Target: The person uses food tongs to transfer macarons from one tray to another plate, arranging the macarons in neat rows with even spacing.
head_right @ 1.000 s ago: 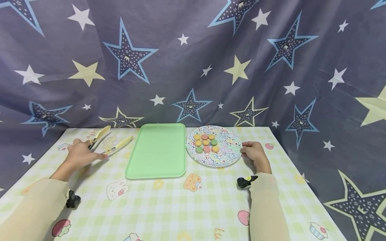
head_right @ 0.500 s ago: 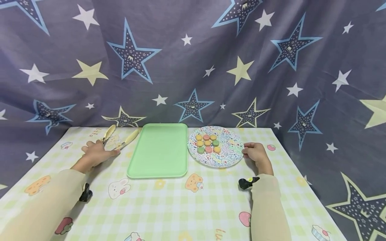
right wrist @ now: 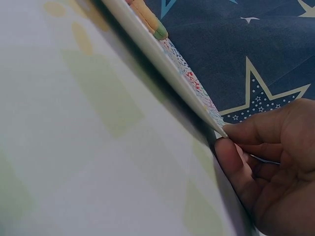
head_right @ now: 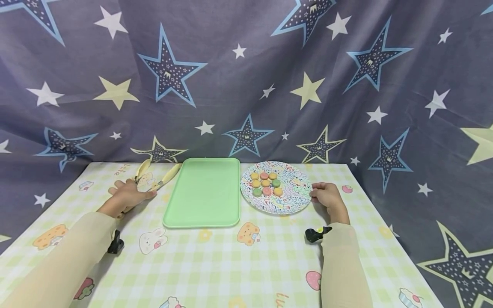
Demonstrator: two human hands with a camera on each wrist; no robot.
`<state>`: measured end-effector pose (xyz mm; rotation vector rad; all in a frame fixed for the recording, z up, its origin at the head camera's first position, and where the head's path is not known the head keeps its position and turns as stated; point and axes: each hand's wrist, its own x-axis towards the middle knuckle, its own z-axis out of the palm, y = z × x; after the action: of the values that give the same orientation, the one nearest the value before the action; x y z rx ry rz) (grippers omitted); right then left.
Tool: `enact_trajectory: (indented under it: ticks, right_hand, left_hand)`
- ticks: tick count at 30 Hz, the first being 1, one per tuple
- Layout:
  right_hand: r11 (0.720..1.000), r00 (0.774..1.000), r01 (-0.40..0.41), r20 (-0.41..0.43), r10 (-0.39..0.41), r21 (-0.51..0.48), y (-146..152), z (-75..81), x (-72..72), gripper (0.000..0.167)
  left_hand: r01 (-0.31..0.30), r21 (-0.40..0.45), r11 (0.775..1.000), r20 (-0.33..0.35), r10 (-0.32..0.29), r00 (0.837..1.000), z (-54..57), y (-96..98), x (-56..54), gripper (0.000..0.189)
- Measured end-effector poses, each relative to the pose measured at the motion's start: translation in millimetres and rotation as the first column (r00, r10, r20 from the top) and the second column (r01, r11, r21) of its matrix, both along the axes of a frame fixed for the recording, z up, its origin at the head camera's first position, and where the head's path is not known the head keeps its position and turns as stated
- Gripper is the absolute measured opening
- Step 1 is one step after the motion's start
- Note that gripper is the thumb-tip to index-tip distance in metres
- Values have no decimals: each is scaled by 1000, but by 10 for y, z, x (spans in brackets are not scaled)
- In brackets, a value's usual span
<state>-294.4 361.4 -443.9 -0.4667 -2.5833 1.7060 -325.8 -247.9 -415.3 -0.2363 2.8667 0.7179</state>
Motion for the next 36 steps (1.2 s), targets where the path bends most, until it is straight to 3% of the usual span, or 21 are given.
enact_trajectory:
  ticks: [7, 14, 22, 26, 31, 36]
  right_hand:
    - [1000, 1000, -3, 5, 3, -10, -16, -11, -2, 41]
    - [999, 1000, -1, 19, 0, 34, -31, 40, -30, 41]
    - [996, 999, 35, 41, -32, -77, 79, 89, 25, 41]
    - [990, 992, 122, 0, -122, -74, 106, 125, 79, 39]
    - [962, 967, 240, -115, -225, 131, 46, 183, 137, 34]
    - [913, 957, 230, -246, -151, 337, -154, 321, 183, 35]
  left_hand:
    - [-17, -25, 1000, -55, 16, 998, 62, 26, 9, 123]
    - [21, -38, 999, -156, -27, 987, 182, 138, -20, 124]
    - [126, -34, 992, -219, -130, 967, 316, 456, 86, 112]
    - [219, -96, 971, -181, -233, 955, 355, 639, 146, 101]
    - [328, -147, 933, -105, -344, 933, 399, 863, 267, 85]
    - [353, -133, 926, -97, -367, 925, 405, 1052, 350, 79]
